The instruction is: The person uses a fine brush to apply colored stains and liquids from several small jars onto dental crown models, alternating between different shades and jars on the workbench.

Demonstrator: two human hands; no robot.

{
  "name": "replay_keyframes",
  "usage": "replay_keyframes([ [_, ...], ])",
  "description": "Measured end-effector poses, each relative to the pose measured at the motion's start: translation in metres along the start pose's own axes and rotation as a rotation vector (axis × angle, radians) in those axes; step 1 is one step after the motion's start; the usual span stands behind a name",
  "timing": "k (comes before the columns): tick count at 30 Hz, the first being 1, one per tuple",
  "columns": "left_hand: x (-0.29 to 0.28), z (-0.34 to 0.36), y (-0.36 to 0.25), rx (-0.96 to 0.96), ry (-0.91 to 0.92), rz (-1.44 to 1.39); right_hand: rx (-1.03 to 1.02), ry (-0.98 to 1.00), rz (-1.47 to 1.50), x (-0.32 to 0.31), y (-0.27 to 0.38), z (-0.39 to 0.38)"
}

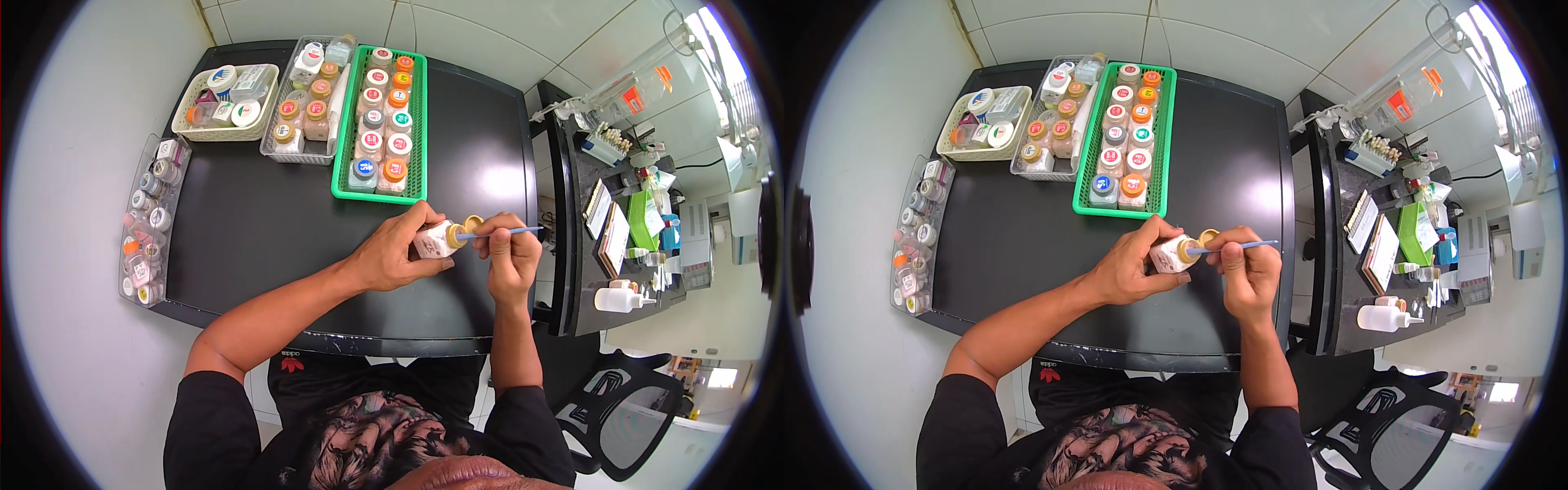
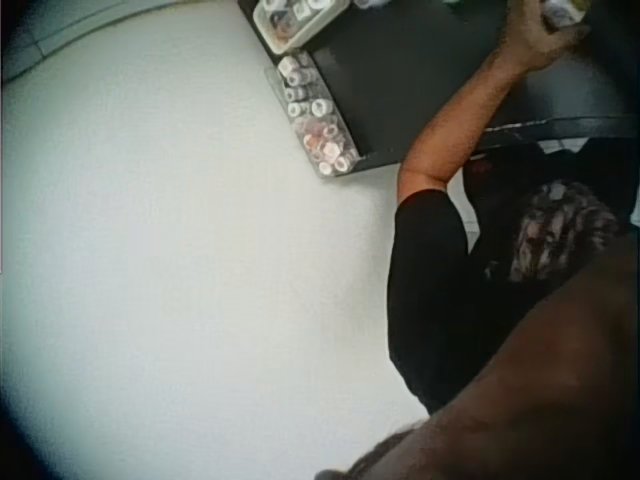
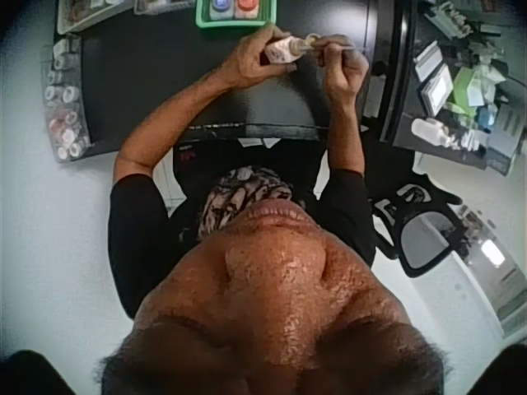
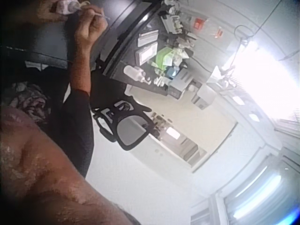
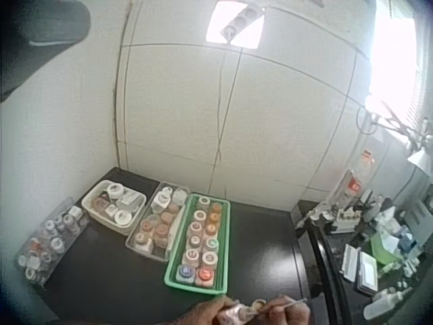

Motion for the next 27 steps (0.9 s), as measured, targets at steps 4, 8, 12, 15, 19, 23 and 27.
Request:
replay_keyframes([
  [4, 0.0, 0.003, -0.002, 0.01, 0.013, 0.014, -0.065, -0.094, 0.016, -0.007, -0.004, 0.0],
  [8, -0.001, 0.004, -0.004, 0.048, 0.01, 0.049, -0.187, -0.126, 0.055, -0.006, -0.008, 0.003],
  [12, -0.002, 0.003, -0.006, 0.013, 0.016, 0.032, -0.196, -0.169, 0.076, -0.002, -0.011, 0.001],
  [15, -0.003, 0.002, -0.008, -0.001, 0.004, 0.029, -0.236, -0.248, 0.126, -0.002, -0.011, 0.0],
  [19, -0.003, 0.001, -0.004, 0.002, 0.0, 0.031, -0.151, -0.154, 0.107, 0.006, -0.009, 0.001],
  [23, -0.001, 0.001, -0.005, 0.029, 0.023, 0.005, -0.084, -0.105, 0.198, -0.002, -0.016, 0.002],
  [27, -0.003, 0.003, -0.008, 0.034, 0.019, 0.03, -0.029, -0.103, 0.245, -0.005, -0.015, 0.002],
])
Point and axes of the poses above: each hand's wrist, its own z-axis towards the middle knuckle, its own x-axis out of the palm, y = z × x, the point moved 2 cm from there along z, towards the middle knuckle, and after that the axes turned 5 degrees about y, right-handed, at the moved point
